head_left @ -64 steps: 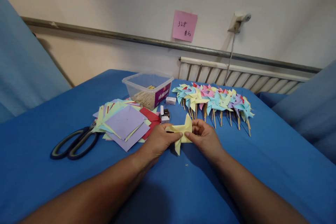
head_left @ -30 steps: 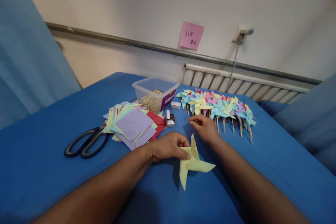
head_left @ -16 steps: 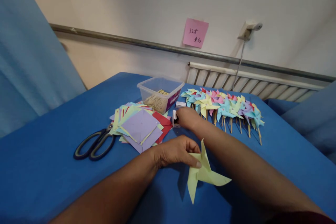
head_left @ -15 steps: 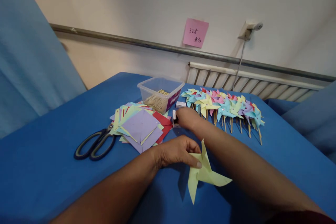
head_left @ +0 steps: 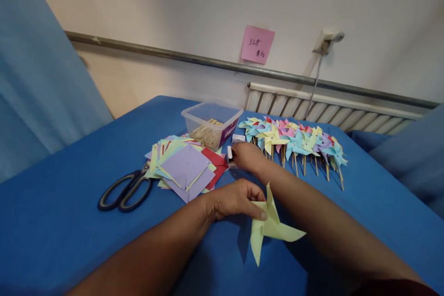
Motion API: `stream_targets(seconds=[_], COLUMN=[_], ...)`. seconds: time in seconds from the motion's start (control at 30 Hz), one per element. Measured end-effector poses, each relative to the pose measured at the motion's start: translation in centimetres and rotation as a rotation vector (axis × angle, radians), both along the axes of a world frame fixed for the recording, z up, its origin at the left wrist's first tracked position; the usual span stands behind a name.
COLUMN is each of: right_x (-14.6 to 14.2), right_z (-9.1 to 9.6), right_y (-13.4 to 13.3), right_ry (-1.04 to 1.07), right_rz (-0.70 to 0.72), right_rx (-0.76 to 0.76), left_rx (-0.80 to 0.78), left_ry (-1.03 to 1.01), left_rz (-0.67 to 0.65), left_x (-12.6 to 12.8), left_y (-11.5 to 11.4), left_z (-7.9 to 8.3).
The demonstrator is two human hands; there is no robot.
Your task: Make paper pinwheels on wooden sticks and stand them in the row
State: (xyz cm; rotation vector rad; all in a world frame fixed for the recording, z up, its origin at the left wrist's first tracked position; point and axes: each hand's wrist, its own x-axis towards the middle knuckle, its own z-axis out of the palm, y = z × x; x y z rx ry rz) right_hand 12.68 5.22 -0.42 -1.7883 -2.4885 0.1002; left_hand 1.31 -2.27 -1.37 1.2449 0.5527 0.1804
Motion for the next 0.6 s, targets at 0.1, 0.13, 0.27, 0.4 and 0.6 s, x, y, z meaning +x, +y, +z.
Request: stream_targets(seconds=[0.1, 0.13, 0.27, 0.4, 0.6], right_x=[0.0, 0.0, 1.2, 4.0, 7.1], right_z=[-0.1, 0.0, 0.0, -0.7, -3.5], right_y=[0.2, 0.2, -0.5, -3.5, -8.2], right_ry=[0.040, 0.055, 0.131, 0.187, 0.299], right_rz=[-0.024, -0.032, -0.079, -0.159, -0.206], right_rx=[0.024, 0.029, 0.051, 0.056, 0.000], left_rx=[0.001, 0.000, 0.011, -0.033, -0.137], left_ry=[0.006, 0.008, 0.010, -0.043, -0.178], left_rz=[0.005, 0.008, 0.026, 0.118, 0.466], left_x=[0.0, -0.1, -0.2, -0.2, 0.0], left_y=[0.0, 0.1, 0.2, 0.5, 1.9], left_z=[0.0, 0.0, -0.2, -0.3, 0.4])
